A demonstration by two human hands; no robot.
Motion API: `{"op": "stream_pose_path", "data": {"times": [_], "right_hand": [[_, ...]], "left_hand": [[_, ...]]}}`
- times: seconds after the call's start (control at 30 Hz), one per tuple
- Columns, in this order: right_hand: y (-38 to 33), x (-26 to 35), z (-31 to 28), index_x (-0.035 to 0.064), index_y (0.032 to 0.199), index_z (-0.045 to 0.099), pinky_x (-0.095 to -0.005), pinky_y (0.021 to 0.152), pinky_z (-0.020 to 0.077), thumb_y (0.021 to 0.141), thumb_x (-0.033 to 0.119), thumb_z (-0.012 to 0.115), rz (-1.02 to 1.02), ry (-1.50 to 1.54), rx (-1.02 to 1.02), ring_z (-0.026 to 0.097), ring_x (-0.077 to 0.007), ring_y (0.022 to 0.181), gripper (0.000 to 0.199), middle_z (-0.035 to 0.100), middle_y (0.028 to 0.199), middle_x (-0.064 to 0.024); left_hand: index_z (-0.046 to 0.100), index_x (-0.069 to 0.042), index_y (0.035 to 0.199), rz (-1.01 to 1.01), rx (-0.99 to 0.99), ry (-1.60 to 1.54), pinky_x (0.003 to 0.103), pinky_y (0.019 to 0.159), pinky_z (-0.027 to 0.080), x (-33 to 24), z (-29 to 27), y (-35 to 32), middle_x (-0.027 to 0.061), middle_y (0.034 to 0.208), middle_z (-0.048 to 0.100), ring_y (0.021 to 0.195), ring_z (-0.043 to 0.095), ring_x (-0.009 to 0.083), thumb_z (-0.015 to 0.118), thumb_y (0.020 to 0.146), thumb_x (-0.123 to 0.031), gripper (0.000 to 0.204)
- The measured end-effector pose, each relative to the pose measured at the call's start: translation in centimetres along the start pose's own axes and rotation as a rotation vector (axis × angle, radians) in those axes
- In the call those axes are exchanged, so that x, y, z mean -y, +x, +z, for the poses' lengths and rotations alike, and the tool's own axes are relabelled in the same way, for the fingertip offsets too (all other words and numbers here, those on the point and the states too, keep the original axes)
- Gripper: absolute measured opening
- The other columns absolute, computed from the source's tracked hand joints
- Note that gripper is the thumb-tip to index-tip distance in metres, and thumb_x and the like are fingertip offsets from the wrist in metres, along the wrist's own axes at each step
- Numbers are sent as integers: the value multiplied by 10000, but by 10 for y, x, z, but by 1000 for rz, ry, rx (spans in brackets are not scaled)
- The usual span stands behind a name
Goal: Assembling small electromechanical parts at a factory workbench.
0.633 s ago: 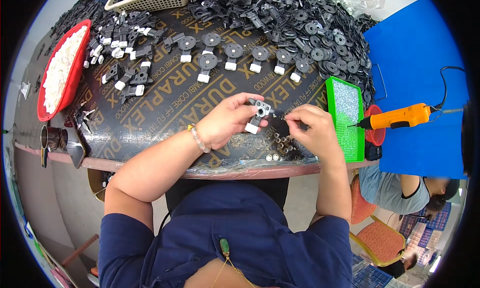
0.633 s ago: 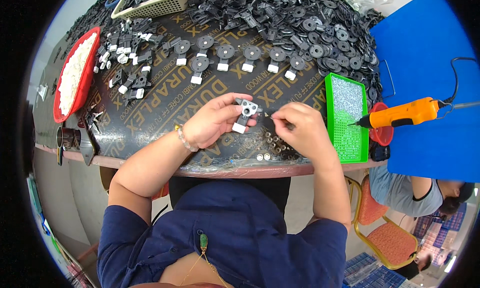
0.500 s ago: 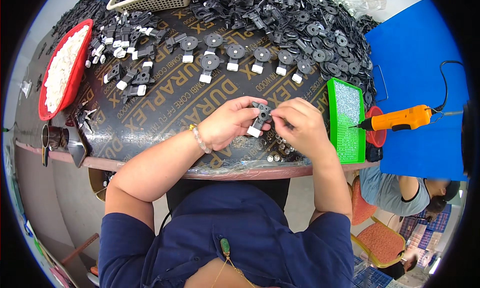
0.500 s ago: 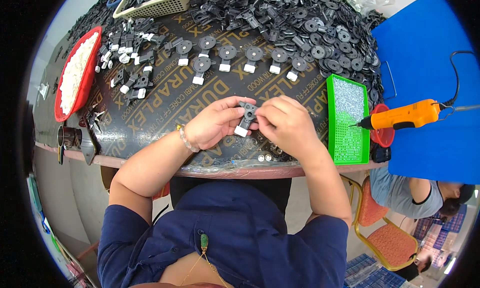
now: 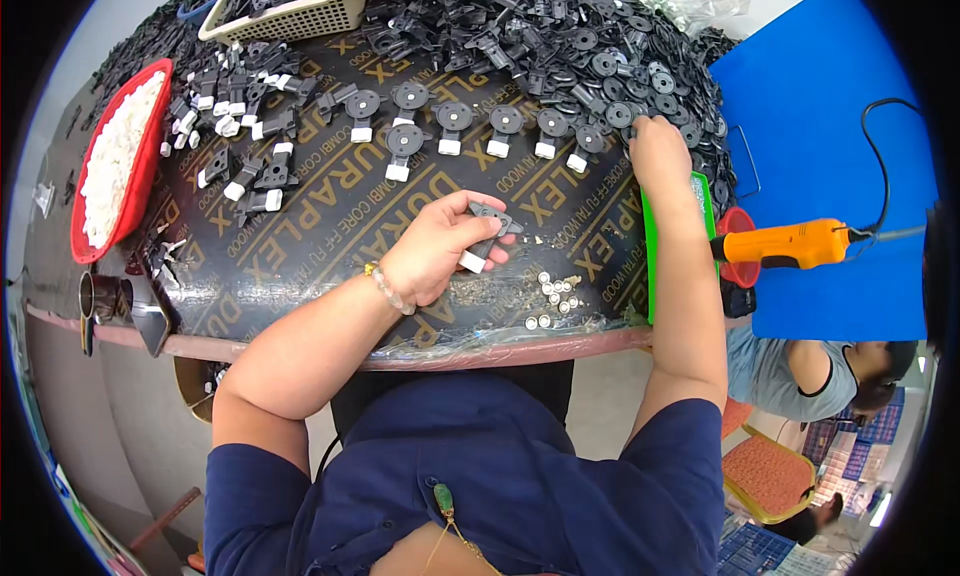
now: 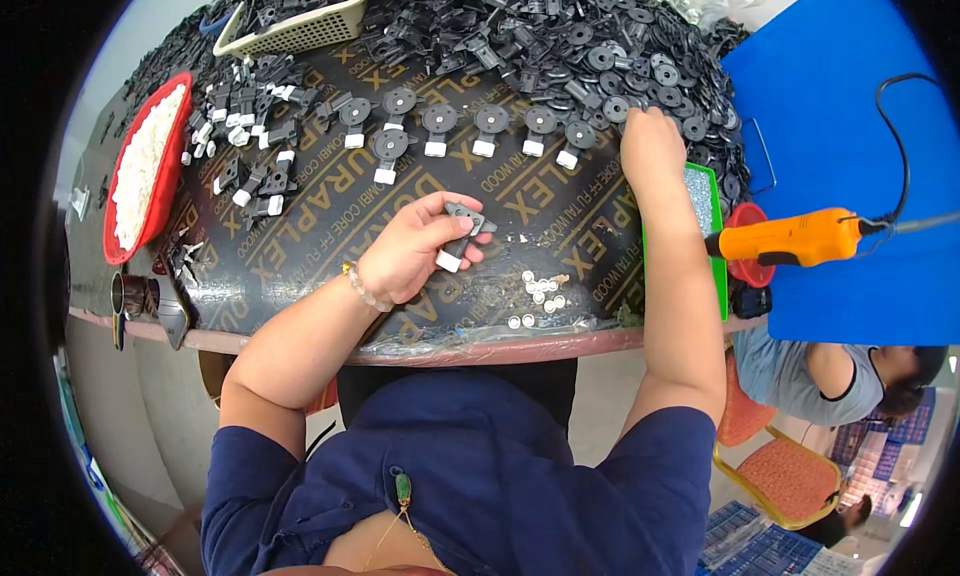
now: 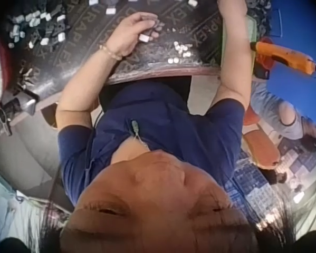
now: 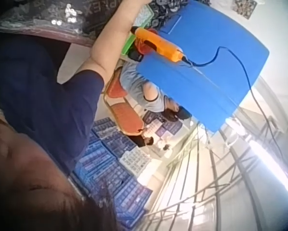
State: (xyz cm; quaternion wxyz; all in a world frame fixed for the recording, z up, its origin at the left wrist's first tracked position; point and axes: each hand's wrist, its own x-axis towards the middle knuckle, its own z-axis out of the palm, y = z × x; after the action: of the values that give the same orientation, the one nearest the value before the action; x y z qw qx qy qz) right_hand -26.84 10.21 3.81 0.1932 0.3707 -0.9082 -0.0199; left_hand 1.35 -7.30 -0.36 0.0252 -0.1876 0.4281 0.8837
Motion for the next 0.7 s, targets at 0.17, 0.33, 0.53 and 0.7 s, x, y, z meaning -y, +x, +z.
{"op": "stream_pose_path", "data": {"times": [0.17, 0.33, 0.53, 0.7], "right_hand": [[12, -18, 44, 20, 873, 728, -461, 875, 545, 783, 144, 784, -60, -92, -14, 657, -370, 957, 163, 659, 974, -162], [18, -35, 30, 20, 861, 732, -390, 781, 527, 783, 96, 766, 194, 386, 144, 682, -301, 797, 114, 712, 844, -126], [-25, -43, -2, 13, 828, 703, -265, 791, 481, 809, 69, 779, 312, 1128, 366, 625, -113, 877, 96, 708, 1050, -69], [-71, -15, -22, 16, 839, 673, -345, 905, 509, 768, 28, 784, -60, 624, 290, 650, -292, 1089, 132, 653, 1271, -148]], "left_hand": [[581, -20, 1240, 35, -14, -32, 263, 643, 585, 0, -2, 1, 149, 1040, 710, 765, 711, 156, 631, 990, -93, 266], [578, -11, 1247, 66, -24, -43, 267, 645, 583, 0, -4, 3, 162, 1037, 709, 763, 712, 162, 630, 993, -86, 271], [569, -12, 1279, 71, -20, -50, 287, 704, 585, -1, -2, 3, 168, 1052, 704, 828, 715, 187, 619, 1006, -90, 289], [558, -21, 1318, 76, -11, -41, 316, 784, 590, -1, -3, 4, 172, 1095, 693, 916, 708, 213, 605, 1019, -100, 313]]}}
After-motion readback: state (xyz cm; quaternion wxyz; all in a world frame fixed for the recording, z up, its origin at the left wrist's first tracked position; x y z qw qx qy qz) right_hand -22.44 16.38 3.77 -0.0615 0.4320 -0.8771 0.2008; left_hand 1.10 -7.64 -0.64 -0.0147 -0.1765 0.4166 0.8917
